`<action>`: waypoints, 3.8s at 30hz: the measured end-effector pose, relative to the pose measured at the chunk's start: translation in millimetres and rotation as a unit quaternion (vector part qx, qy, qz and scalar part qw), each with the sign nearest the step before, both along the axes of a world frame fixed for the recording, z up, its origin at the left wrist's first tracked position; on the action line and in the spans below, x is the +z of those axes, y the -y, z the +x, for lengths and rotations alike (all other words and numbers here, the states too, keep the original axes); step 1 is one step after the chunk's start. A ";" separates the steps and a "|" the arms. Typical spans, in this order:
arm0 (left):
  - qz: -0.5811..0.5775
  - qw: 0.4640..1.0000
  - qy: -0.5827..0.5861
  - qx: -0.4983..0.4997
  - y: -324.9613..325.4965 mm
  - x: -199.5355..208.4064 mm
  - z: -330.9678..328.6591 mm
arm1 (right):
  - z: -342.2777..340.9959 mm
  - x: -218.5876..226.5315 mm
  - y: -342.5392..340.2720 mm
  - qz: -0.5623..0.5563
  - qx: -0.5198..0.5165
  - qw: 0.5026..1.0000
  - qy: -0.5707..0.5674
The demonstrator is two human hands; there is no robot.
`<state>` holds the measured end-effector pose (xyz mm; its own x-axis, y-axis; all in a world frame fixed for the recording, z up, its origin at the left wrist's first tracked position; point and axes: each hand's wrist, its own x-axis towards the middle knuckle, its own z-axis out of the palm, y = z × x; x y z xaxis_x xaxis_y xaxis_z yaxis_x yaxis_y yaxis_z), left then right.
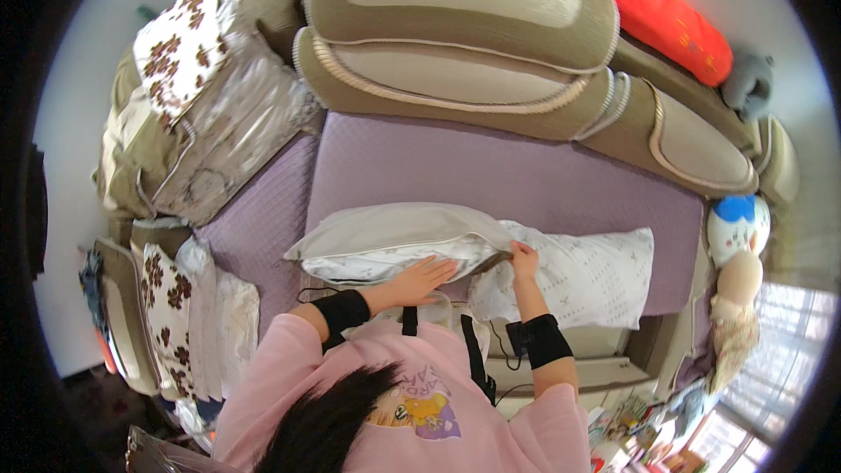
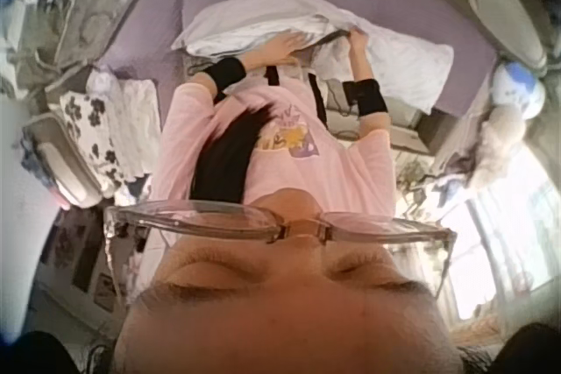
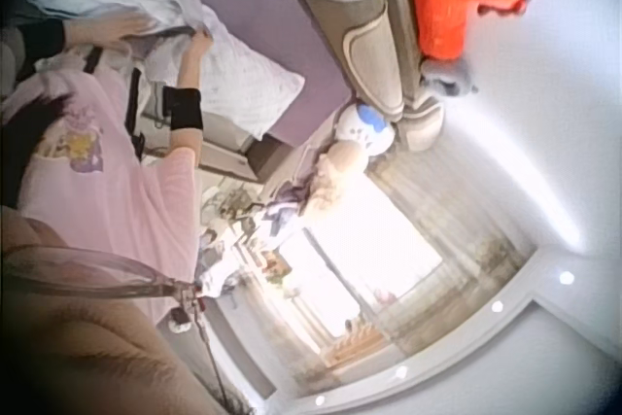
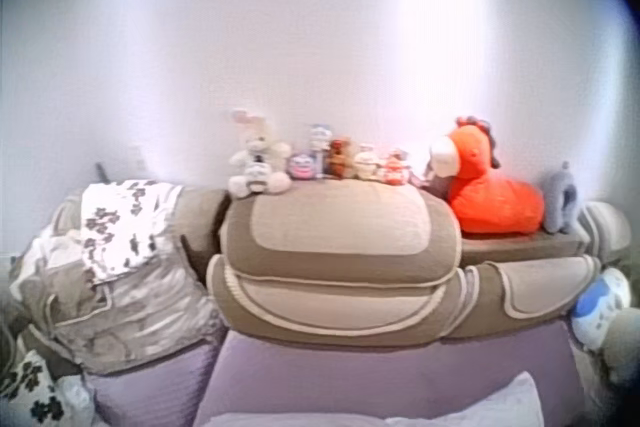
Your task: The person organizes pillows and plush toys on a sofa, moves a neck pillow, and places a pillow into a pillowcase by hand.
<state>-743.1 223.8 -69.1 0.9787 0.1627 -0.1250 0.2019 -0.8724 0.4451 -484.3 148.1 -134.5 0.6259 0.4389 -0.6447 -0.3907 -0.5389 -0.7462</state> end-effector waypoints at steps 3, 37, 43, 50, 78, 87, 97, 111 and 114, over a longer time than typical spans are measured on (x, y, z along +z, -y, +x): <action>-0.030 0.998 -0.054 0.027 -14.3 10.7 -77.8 | 21.4 -24.1 -4.2 -0.023 0.026 0.999 0.003; 0.047 0.929 0.103 0.353 -67.4 -3.5 -312.5 | -323.7 36.2 -92.6 0.240 0.835 0.381 0.315; -0.029 0.966 -0.095 0.237 -69.9 -45.6 -305.2 | -340.3 32.8 -82.8 0.212 0.846 0.327 0.363; -0.026 0.971 0.048 0.234 -98.9 -5.4 -276.3 | -307.7 49.9 -96.6 0.275 0.811 0.357 0.374; -0.025 0.938 0.226 0.264 -200.1 69.8 -124.4 | -196.7 95.1 3.4 0.077 0.494 0.712 0.493; -0.045 0.962 0.239 0.126 -156.9 106.3 -63.4 | -206.5 30.7 17.9 -0.077 0.502 0.722 0.471; 0.075 0.944 0.211 0.243 -218.9 73.3 -147.0 | -138.8 96.8 5.5 -0.049 0.428 0.731 0.529; -0.060 0.867 0.057 0.491 -131.6 -20.4 -281.9 | -156.8 94.4 -58.6 -0.033 0.592 0.685 0.423; -0.081 0.864 0.054 0.495 -129.0 -17.4 -282.5 | -172.8 116.3 -87.9 0.093 0.512 0.697 0.494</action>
<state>-1025.6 352.7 -86.5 0.3781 0.9149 -0.1417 0.7622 -0.2207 0.6085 -657.1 236.0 -18.2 0.0219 0.9997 0.0065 0.8813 -0.0162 -0.4722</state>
